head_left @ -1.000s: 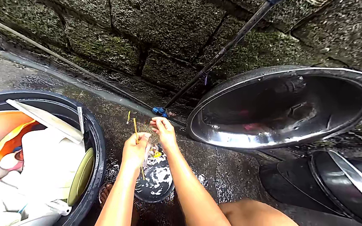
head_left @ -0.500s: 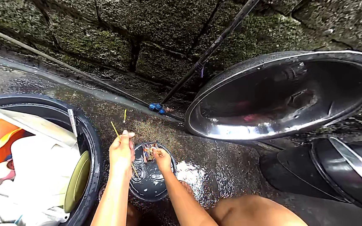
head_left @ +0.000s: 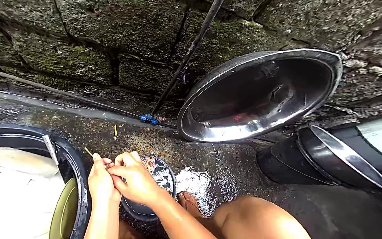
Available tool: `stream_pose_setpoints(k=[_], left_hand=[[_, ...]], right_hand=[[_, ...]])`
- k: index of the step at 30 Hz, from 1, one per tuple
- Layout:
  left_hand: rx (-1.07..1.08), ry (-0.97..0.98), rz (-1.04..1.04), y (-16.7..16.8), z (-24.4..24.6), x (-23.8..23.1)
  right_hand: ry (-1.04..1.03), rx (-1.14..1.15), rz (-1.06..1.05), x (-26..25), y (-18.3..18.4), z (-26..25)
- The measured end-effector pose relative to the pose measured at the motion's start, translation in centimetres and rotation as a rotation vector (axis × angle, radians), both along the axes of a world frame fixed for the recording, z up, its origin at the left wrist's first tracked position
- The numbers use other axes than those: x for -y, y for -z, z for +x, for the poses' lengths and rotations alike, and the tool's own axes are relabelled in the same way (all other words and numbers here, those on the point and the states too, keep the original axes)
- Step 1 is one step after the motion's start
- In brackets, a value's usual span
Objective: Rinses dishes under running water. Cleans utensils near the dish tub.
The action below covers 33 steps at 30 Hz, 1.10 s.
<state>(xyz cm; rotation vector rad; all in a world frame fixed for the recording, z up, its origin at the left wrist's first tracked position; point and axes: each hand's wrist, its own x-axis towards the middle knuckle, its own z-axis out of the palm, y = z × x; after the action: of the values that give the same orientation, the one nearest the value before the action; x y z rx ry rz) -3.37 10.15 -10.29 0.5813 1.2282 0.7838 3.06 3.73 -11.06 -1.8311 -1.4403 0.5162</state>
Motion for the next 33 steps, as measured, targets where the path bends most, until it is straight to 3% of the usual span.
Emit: stream_pose_setpoints(k=[3, 4, 6, 8, 9, 12, 15, 20, 23, 28, 31, 33], left_hand=[[-0.056, -0.05, 0.022, 0.2, -0.3, -0.3], [-0.048, -0.048, 0.007, 0.1, -0.4, -0.4], [-0.019, -0.026, -0.008, 0.1, -0.5, -0.5], [0.003, 0.014, -0.018, 0.2, -0.5, -0.6], [0.007, 0.041, -0.027, 0.2, -0.4, -0.6], [0.008, 0.095, -0.04, -0.1, -0.2, -0.6], [0.003, 0.118, -0.034, -0.3, -0.4, -0.4], [-0.042, 0.176, -0.013, -0.2, -0.3, -0.6], [-0.216, 0.423, 0.114, 0.6, -0.3, -0.2], [-0.59, 0.934, 0.386, 0.8, 0.0, 0.9], [-0.71, 1.017, 0.451, 0.5, 0.2, 1.0], [-0.774, 1.008, 0.478, 0.1, 0.3, 0.9]], right_hand=[[0.004, -0.388, 0.141, 0.9, 1.3, 2.3], [0.12, -0.559, 0.212, 1.3, 2.8, 3.5], [0.548, -0.785, 0.203, 2.0, 7.3, 5.8], [0.967, -0.823, -0.063, 3.2, 13.2, 7.5], [1.07, -0.825, -0.22, 4.0, 16.5, 7.7], [1.085, -0.92, -0.528, 5.2, 21.7, 6.7], [1.142, -1.106, -0.427, 4.1, 21.6, 5.8], [1.054, -1.546, 0.043, 3.5, 18.9, 5.8], [0.905, -1.652, 0.16, 3.1, 16.2, 5.3], [0.52, -1.584, 0.102, 2.2, 11.1, 3.0], [0.454, -1.587, 0.088, 2.0, 10.0, 1.7], [0.518, -1.465, 0.047, 2.9, 11.5, 1.5]])
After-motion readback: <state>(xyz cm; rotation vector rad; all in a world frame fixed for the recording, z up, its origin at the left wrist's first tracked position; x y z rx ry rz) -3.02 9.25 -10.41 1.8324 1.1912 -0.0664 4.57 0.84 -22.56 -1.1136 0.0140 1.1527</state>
